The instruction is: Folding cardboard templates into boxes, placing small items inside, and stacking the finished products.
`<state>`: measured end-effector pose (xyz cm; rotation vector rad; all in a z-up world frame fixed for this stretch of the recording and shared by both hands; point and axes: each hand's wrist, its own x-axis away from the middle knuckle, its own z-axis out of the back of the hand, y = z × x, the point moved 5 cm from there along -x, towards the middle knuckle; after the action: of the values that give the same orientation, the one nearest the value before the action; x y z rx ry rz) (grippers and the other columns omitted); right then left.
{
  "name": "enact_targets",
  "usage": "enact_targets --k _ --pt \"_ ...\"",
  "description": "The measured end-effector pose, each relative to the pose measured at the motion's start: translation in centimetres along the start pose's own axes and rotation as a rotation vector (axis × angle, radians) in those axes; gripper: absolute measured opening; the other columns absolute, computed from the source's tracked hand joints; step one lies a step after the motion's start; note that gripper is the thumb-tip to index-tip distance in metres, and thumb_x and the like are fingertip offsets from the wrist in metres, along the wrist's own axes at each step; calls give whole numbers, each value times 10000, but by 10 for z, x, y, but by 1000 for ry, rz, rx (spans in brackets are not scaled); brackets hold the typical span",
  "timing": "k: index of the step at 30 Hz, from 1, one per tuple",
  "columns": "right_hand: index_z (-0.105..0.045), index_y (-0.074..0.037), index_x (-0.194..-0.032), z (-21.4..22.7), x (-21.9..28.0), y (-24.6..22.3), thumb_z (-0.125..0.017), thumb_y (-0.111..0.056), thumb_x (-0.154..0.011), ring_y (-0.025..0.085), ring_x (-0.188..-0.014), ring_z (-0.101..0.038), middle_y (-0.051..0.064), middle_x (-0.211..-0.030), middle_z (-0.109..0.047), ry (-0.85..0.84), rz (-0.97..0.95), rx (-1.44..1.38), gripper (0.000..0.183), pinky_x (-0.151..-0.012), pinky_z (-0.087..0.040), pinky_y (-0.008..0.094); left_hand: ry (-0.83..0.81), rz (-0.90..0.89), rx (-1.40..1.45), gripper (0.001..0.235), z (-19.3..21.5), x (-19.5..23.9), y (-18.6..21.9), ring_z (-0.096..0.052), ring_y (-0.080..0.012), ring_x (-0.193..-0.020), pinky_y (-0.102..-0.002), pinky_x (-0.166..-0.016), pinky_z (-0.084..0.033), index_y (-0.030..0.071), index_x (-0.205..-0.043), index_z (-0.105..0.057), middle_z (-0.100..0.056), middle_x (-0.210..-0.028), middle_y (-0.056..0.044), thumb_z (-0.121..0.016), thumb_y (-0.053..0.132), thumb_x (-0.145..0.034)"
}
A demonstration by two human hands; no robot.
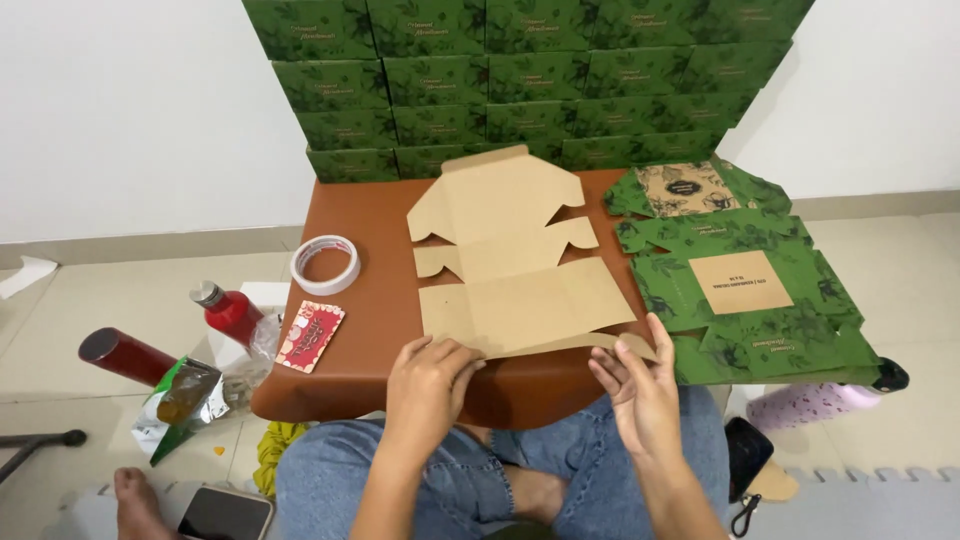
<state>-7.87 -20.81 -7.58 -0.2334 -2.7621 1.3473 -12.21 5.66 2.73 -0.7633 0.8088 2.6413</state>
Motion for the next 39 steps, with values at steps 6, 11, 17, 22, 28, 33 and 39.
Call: enact_targets --k 6,11,17,22,28,33,39 --pt "-550 37 -1286 0 7 -13 -638 -16 -919 258 -692 -702 170 -888 -635 -14 175 495 380 -654 -617 334 -60 278 137 116 0 3 -40 -691 -220 -773 -318 -767 -536 136 -912 -763 -776 -892 54 -712 176 -817" --pt "-713 -32 -1051 -27 18 -40 -713 -15 -913 70 -640 -428 6 -823 -506 99 498 977 139 -568 -367 198 16 452 455 206 -13 5 -65 -740 -134 -797 -259 -740 -577 57 -978 -709 -793 -893 -25 -780 92 -789" --pt "-726 -57 -941 -25 -24 -36 -796 -170 -887 180 -705 -535 43 -874 -494 92 611 1280 144 -596 -460 290 86 521 320 177 -14 -2 -84 -697 -249 -729 -370 -700 -562 92 -973 -683 -739 -790 -99 -763 209 -867" --pt "-718 -163 -889 -31 -48 -17 -798 -372 -898 255 -781 -649 19 -697 -615 65 605 1597 224 -738 -513 411 84 479 50 238 -22 -6 -101 -715 -358 -834 -452 -822 -550 155 -1064 -698 -690 -816 -133 -782 274 -875" --pt "-581 -168 -1380 -62 -44 -12 -772 -251 -840 375 -1120 -581 123 -1162 -588 60 565 1815 578 -950 -440 534 85 384 -54 509 -24 -15 -99 -589 -302 -978 -447 -926 -431 159 -1246 -662 -653 -1010 -91 -850 229 -779" --pt "-570 -13 -1403 -113 -17 13 -574 -51 -949 417 -1345 -504 263 -1389 -578 -326 453 1676 456 -1159 -306 556 -18 302 -159 220 -36 -13 -101 -577 -192 -1040 -438 -1087 -308 262 -1108 -751 -674 -1010 26 -742 287 -890" --pt "-481 78 -1443 -163 13 105 -522 -259 -1014 390 -1447 -373 311 -1505 -440 -643 645 1650 547 -1193 -250 488 3 294 -211 210 -41 -12 -107 -581 -186 -1062 -420 -1027 -359 274 -1120 -752 -685 -1117 42 -696 276 -917"
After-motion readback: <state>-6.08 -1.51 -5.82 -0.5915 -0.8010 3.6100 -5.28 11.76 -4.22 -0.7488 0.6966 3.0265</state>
